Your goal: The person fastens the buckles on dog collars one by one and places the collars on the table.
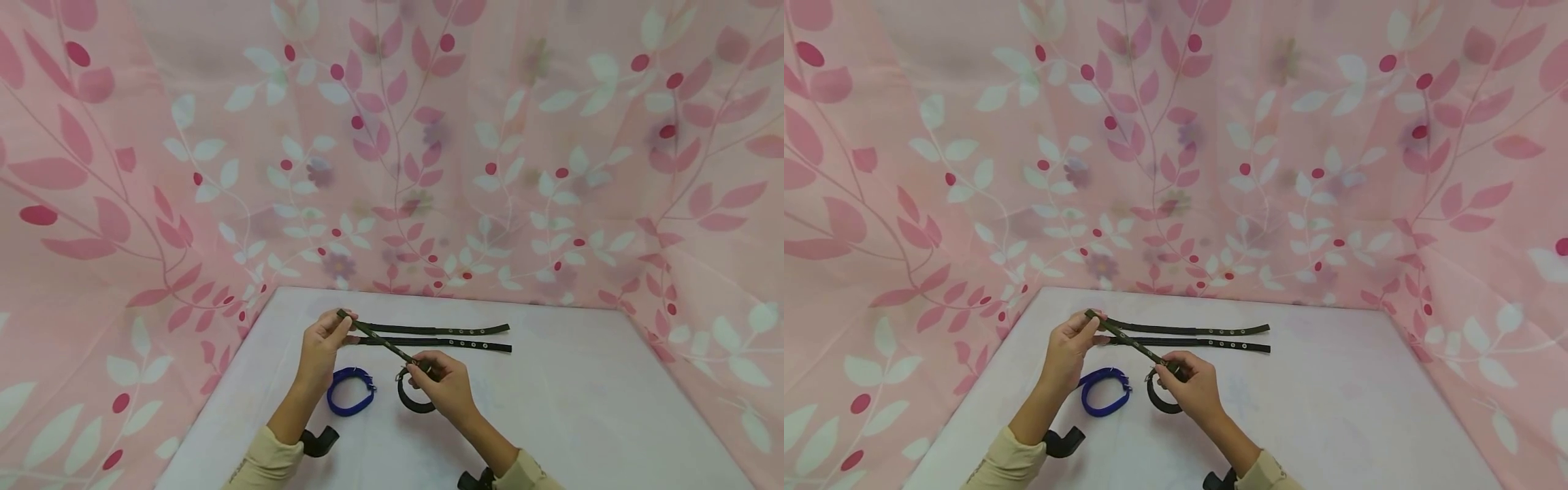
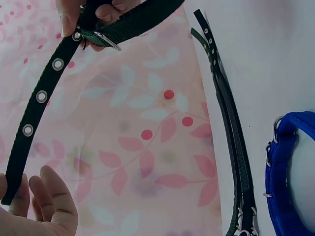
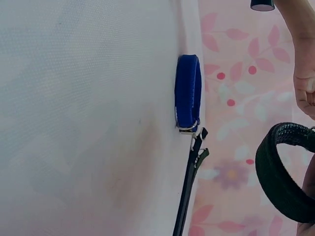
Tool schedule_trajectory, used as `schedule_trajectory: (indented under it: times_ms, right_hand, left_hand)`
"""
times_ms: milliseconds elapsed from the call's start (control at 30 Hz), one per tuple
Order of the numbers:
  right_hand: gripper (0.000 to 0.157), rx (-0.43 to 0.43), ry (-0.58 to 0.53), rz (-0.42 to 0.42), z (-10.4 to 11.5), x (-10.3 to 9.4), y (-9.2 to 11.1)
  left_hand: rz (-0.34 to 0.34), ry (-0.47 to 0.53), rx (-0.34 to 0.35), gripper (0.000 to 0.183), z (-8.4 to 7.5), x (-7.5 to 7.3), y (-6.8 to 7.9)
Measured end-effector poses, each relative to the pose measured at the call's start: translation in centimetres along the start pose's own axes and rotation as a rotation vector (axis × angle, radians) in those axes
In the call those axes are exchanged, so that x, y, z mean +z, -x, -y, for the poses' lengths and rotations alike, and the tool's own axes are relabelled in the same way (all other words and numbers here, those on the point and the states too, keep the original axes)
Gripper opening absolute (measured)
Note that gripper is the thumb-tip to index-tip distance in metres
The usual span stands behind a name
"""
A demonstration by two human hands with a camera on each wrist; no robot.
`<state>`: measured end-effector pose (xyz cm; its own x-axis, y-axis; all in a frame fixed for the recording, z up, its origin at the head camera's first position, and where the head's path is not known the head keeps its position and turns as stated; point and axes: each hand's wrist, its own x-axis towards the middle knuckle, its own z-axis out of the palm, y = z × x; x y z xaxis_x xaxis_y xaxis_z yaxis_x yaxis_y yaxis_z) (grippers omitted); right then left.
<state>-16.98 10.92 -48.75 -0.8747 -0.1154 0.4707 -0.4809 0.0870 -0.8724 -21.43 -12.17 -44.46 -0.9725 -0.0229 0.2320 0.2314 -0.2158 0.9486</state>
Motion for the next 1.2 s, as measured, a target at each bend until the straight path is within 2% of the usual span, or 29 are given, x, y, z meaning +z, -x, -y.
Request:
schedule_trajectory:
  times_ms: [167, 367, 533, 767, 967, 1133, 1200]
  right_hand:
    - [0.015, 0.047, -0.005, -0.019, -1.4, -0.2, 0.1]
    - [0.017, 0.063, 0.003, -0.020, -1.9, -0.4, 0.2]
    - [0.016, 0.082, -0.004, -0.042, -2.3, -0.5, 0.3]
    - [0.016, 0.124, -0.050, -0.061, -1.9, -0.6, 0.2]
    - [0.019, 0.159, -0.092, -0.099, -1.5, -0.6, 0.0]
    - [0.021, 0.195, -0.120, -0.117, -1.3, -0.5, -0.3]
    - [0.020, 0.219, -0.142, -0.130, -1.1, -0.5, -0.4]
  left_hand:
    - [0.001, 0.002, -0.014, 0.027, 0.0, 0.1, -0.1]
    - [0.013, -0.009, -0.028, 0.031, 0.0, 0.1, -0.2]
    - [0.036, -0.034, -0.043, 0.027, 0.2, 0.0, -0.1]
    - [0.038, -0.043, -0.056, 0.022, 0.6, -0.1, -0.2]
    - [0.086, -0.050, -0.081, 0.029, 1.2, 0.1, 0.0]
    - [0.054, -0.052, -0.109, 0.033, 1.6, 0.1, 0.2]
    - [0.065, -0.054, -0.114, 0.033, 1.7, 0.2, 0.2]
